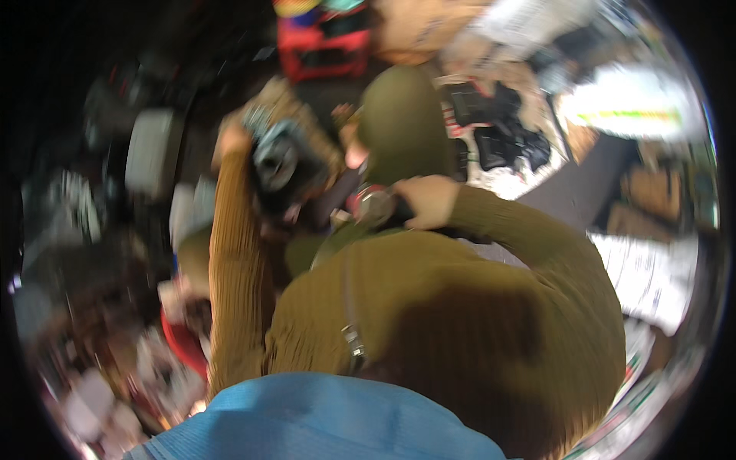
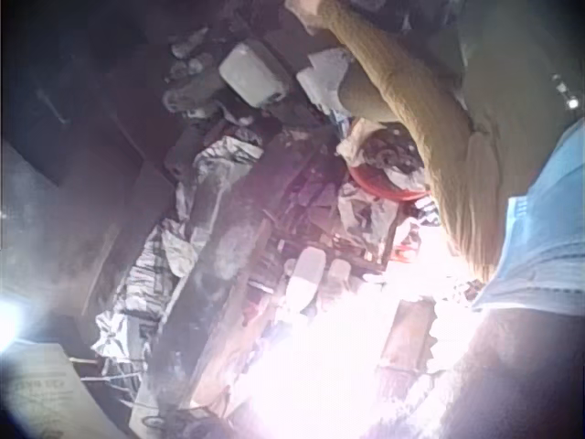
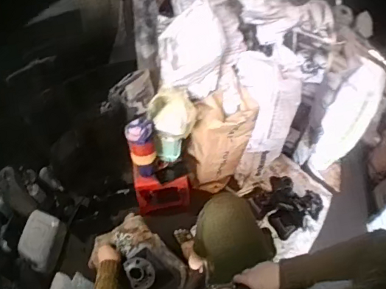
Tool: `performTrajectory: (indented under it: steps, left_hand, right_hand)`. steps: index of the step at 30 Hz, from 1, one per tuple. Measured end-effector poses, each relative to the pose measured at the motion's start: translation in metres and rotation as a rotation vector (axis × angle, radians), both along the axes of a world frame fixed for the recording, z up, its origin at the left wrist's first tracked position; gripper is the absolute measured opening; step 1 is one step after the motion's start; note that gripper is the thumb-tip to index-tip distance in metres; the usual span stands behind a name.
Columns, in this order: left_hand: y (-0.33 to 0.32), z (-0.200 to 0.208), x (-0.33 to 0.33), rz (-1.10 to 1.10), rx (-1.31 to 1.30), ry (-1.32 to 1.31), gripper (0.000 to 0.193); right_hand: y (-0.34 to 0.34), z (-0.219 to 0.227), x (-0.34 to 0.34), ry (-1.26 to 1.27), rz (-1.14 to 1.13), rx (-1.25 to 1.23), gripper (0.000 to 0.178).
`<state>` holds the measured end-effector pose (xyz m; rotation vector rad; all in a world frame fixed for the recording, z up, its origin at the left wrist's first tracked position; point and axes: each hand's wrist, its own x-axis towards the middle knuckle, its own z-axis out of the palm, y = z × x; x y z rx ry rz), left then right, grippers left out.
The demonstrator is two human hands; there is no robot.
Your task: The person sits on the floor and uses a cordless drill to fasten screws into a circular metal part. They repeatedly pick up the part, align it, and drive screws into it, then place it into a red basket.
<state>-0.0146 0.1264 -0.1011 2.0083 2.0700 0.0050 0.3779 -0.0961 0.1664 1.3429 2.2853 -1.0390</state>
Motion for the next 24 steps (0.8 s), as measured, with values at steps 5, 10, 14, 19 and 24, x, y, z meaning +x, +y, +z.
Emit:
performTrajectory:
  steps: [5,10,14,19,24]
  left_hand:
    - [0.021,-0.011,0.011,0.013,0.006,-0.062,0.033]
    - [0.006,0.018,-0.003,0.133,0.115,-0.263,0.028]
    - [-0.003,0.072,0.002,0.124,0.379,-0.560,0.019]
    - [-0.044,0.136,0.013,0.045,0.336,-1.011,0.018]
    - [-0.070,0.119,-0.002,0.221,0.265,-0.845,0.017]
  right_hand:
    - [0.008,0.014,-0.002,-0.070,-0.073,-0.063,0.062]
    - [0.010,0.053,0.026,0.401,-0.399,-0.080,0.059]
    - [-0.004,0.091,0.036,1.140,-0.578,-0.247,0.033]
    - [-0.008,0.116,0.027,1.150,-0.607,-0.275,0.033]
    - [-0.007,0.089,0.007,0.942,-0.692,-0.186,0.017]
